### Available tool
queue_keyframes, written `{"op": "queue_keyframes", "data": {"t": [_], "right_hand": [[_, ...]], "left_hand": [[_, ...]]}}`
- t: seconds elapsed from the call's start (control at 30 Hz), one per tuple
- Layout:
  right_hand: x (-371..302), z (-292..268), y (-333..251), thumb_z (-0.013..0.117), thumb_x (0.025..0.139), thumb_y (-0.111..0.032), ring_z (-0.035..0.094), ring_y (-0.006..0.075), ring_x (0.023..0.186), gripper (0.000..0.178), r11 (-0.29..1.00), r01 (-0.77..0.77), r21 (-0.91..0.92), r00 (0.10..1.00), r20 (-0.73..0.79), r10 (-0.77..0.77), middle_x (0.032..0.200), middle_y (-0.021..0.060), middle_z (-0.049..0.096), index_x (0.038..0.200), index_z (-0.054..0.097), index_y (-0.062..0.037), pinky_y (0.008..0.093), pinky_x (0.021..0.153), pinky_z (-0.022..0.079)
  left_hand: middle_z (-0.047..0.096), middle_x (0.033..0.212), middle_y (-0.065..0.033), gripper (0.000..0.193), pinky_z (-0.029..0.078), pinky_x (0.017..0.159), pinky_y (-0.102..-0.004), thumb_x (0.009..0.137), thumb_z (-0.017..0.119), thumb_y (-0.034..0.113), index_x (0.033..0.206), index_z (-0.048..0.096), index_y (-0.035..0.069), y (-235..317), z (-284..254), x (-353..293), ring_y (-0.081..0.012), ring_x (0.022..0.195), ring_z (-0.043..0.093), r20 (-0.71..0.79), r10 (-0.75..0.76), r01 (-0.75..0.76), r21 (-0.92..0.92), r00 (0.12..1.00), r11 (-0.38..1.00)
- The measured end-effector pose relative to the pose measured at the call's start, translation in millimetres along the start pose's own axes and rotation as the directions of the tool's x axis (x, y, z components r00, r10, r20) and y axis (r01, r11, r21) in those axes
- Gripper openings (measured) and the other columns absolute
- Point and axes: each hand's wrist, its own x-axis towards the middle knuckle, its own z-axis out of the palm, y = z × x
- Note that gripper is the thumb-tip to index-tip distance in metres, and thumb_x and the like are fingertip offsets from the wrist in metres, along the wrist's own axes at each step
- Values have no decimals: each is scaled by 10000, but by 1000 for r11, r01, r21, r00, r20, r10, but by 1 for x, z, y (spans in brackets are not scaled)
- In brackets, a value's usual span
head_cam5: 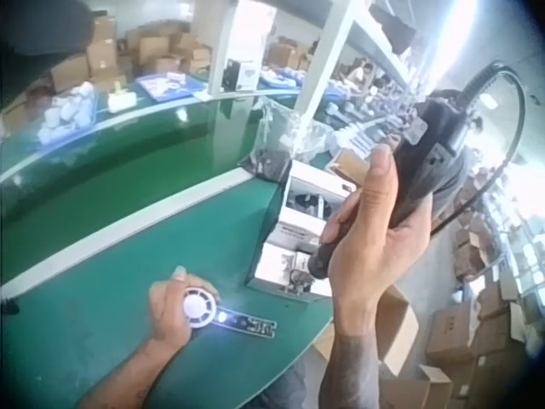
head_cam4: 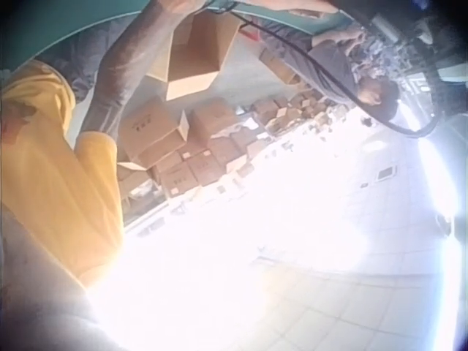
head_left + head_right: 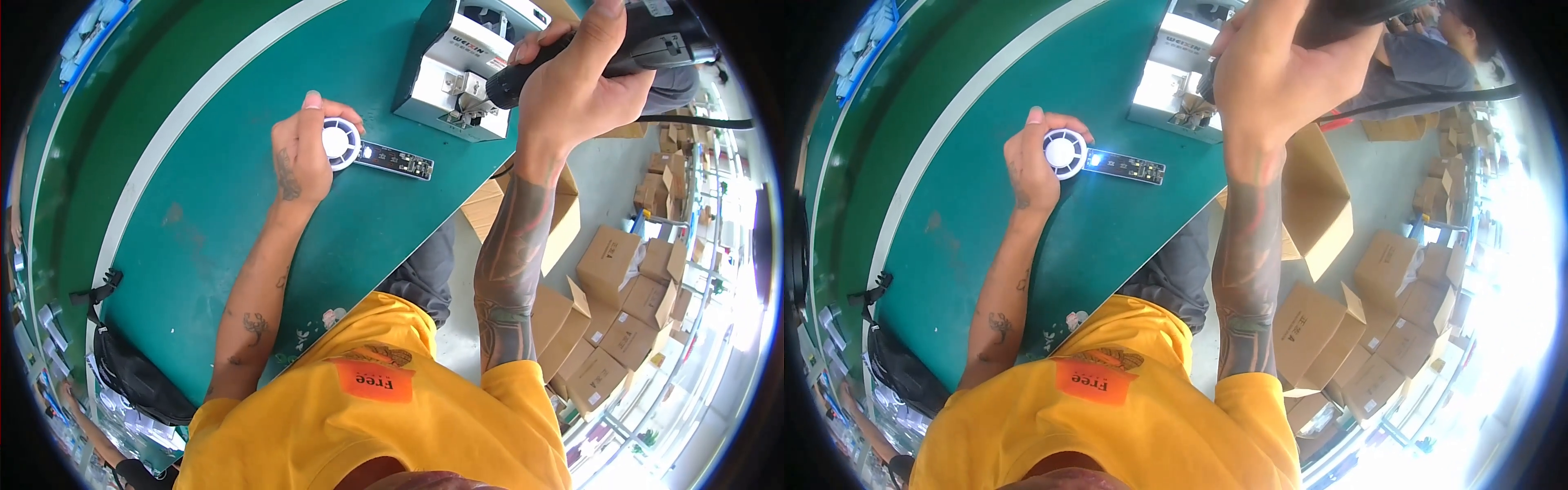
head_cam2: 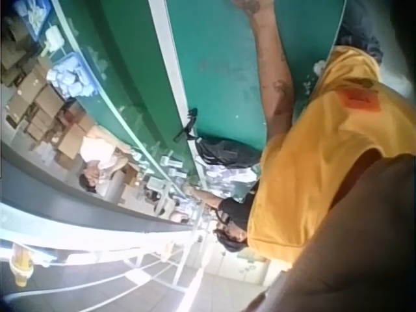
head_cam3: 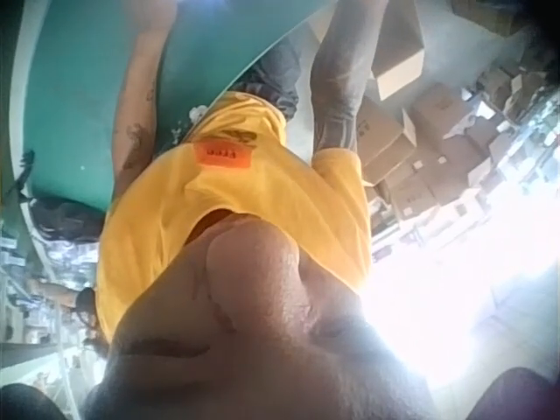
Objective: The person secures electronic components onto printed circuit boards using an electric screwdriver at an assembly line.
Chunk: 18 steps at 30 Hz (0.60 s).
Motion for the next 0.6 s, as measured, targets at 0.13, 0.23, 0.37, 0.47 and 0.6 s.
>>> {"op": "queue_keyframes", "data": {"t": [0.13,0.23,0.37,0.47,0.6], "right_hand": [[5,6,0,628,1034,-263,467,53,407,254,1000,-28,-7,1000,2,28,563,-30,495,1017,583,-14,207,354,345],[11,5,5,634,1031,-260,464,55,401,252,1000,2,-26,996,94,0,562,-26,495,979,570,-22,212,354,341],[19,9,9,620,1034,-253,451,59,380,246,994,-105,-22,991,86,106,547,-26,491,929,537,-46,225,349,336],[22,10,6,602,1040,-239,454,64,380,224,987,-143,-75,982,115,151,542,-25,485,959,546,-38,227,354,331],[17,10,3,603,1041,-249,457,66,385,229,994,-97,-41,986,133,102,544,-22,488,969,552,-37,226,361,338]], "left_hand": [[698,756,-101,573,524,682,-282,1104,319,279,821,698,-43,1,-2,0,-143,684,650,22,28,-28,18,999,999],[697,755,-97,572,520,682,-281,1104,323,281,819,697,-43,3,-2,1,-141,682,646,24,41,-42,35,999,998],[693,748,-94,573,519,677,-279,1106,327,290,818,696,-40,3,0,1,-141,682,646,11,10,-10,11,1000,1000],[691,744,-92,570,517,671,-275,1105,334,295,816,697,-36,3,0,2,-138,680,645,22,14,-14,12,1000,1000],[688,732,-86,568,512,657,-272,1104,342,298,807,697,-31,3,-1,1,-132,671,640,7,-5,5,7,1000,1000]]}}
